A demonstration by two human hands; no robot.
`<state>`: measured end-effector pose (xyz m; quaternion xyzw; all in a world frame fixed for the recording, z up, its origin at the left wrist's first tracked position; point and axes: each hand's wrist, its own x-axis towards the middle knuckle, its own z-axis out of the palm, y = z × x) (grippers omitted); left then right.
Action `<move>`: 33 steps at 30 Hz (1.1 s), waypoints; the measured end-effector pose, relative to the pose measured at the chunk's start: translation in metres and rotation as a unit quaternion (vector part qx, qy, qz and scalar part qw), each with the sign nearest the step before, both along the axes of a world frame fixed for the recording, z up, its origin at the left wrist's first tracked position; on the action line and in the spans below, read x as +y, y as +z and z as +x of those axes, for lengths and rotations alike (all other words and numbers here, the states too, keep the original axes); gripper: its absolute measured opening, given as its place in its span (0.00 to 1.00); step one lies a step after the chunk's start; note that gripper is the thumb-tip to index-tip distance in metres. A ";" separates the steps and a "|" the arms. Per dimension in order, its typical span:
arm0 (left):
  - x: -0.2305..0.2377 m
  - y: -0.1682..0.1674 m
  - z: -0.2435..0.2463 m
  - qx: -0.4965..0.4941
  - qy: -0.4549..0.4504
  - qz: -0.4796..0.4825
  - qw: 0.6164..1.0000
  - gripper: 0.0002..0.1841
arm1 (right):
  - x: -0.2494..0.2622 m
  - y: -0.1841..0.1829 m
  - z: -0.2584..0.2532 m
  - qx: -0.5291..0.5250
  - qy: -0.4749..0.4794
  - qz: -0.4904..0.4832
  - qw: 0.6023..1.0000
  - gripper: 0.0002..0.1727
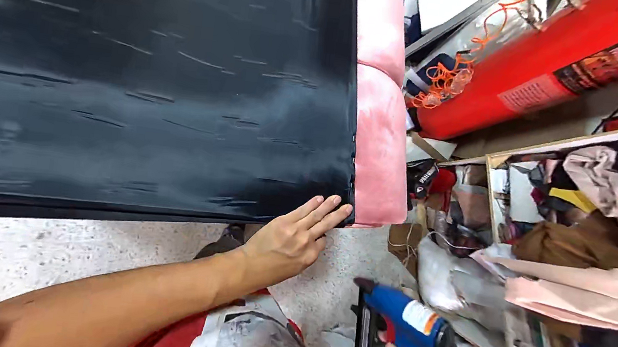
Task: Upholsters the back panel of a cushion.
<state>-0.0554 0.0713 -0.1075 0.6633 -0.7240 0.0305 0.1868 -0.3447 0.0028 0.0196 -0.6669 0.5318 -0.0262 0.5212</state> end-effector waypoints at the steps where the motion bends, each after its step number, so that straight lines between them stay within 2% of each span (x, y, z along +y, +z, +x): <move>1: 0.000 0.000 0.000 -0.001 0.000 0.000 1.000 0.11 | 0.002 0.011 0.022 0.006 0.014 -0.054 0.998 0.17; 3: -0.001 0.000 0.001 -0.003 -0.002 -0.002 1.000 0.12 | 0.000 0.022 0.062 0.042 0.029 -0.133 0.990 0.17; 6: -0.001 -0.001 0.003 -0.005 -0.004 -0.008 1.000 0.14 | -0.009 0.018 0.094 0.069 0.043 -0.171 0.982 0.19; 11: -0.003 -0.002 0.004 -0.011 -0.011 -0.013 1.000 0.15 | -0.011 0.021 0.109 0.099 0.062 -0.166 0.979 0.18; 19: -0.003 -0.004 0.006 -0.038 -0.025 -0.006 0.999 0.15 | -0.009 0.022 0.123 0.173 0.059 -0.156 0.971 0.22; 21: -0.004 -0.003 0.007 0.004 -0.027 -0.011 1.000 0.16 | -0.010 0.023 0.119 0.170 0.046 -0.155 0.972 0.22; 23: 0.001 0.006 0.012 0.095 -0.019 -0.002 0.995 0.20 | -0.005 0.025 0.108 0.159 0.027 -0.135 0.978 0.22; 26: 0.037 0.028 0.030 0.193 0.035 -0.016 0.980 0.24 | 0.012 0.021 0.079 0.137 -0.037 -0.067 0.988 0.20; 28: 0.073 0.042 0.050 0.166 0.095 -0.008 0.981 0.24 | 0.028 0.015 0.055 0.115 -0.082 -0.024 0.990 0.18; 30: 0.103 0.051 0.070 0.092 0.152 0.008 0.984 0.21 | 0.041 0.006 0.032 0.100 -0.099 0.002 0.990 0.19; 33: 0.125 0.058 0.094 0.006 0.187 0.022 0.982 0.21 | 0.051 -0.013 0.008 0.073 -0.098 0.043 0.992 0.20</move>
